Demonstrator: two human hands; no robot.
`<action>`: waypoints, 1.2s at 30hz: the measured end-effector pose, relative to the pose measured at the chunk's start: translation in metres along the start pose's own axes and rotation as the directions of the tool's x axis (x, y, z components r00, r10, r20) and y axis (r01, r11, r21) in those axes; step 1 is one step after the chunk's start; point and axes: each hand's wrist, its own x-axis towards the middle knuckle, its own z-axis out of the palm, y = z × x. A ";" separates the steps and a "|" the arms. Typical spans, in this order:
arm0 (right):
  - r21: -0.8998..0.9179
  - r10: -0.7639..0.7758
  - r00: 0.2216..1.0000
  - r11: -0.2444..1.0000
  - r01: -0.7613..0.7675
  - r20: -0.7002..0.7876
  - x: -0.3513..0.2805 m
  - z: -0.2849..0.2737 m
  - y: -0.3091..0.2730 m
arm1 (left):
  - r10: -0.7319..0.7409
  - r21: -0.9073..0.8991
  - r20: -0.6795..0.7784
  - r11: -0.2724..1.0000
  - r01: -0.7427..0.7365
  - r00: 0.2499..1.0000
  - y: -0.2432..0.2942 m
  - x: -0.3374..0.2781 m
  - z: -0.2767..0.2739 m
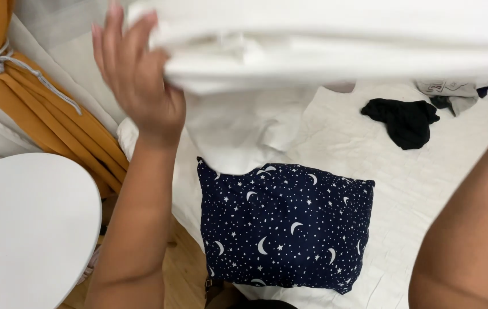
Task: The person folds a white pillowcase and places it on a small white table. They then fold a white pillowcase with a green pattern and place it on the table. Finally, they pick up a dark blue pillow with a star and moon pattern and place it on the table.
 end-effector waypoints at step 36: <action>-0.976 0.206 0.961 0.153 0.154 0.184 -0.328 0.197 0.313 | -0.294 0.022 0.950 0.389 0.921 0.102 0.123 -0.219 -0.074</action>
